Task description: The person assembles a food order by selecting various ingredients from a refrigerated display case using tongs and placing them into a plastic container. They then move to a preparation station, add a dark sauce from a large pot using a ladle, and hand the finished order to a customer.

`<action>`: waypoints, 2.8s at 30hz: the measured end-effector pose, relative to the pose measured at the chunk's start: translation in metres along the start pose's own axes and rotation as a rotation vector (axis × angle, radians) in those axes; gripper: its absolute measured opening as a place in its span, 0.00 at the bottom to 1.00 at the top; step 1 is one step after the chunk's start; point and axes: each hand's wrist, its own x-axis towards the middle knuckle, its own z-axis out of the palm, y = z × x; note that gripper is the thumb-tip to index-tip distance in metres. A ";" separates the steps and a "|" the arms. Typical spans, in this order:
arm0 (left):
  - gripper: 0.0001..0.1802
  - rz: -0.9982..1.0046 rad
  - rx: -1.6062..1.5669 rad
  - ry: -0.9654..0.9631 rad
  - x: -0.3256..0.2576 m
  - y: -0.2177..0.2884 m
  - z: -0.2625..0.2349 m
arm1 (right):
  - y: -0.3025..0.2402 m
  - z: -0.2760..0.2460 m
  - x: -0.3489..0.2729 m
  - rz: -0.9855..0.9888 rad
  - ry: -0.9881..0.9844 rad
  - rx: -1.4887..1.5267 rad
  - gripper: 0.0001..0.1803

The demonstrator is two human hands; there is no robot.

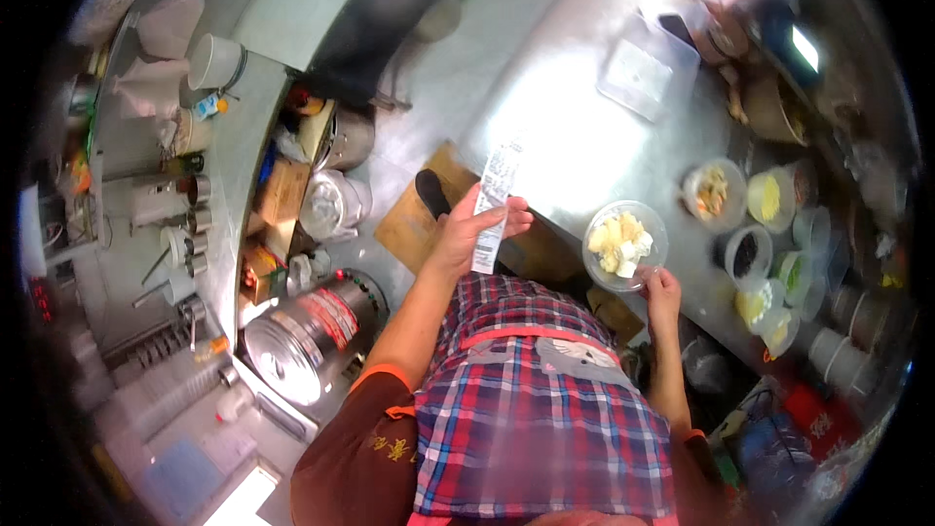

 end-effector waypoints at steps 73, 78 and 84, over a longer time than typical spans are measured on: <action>0.24 -0.571 0.021 -0.207 1.028 0.239 0.664 | -0.883 -0.214 0.697 -0.188 0.169 0.166 0.08; 0.19 -0.412 -0.087 -0.233 1.248 0.238 0.736 | -0.990 -0.231 0.825 -0.243 0.128 0.092 0.07; 0.21 -0.332 0.048 -0.177 1.438 0.267 0.840 | -1.055 -0.265 0.947 -0.195 0.170 0.279 0.07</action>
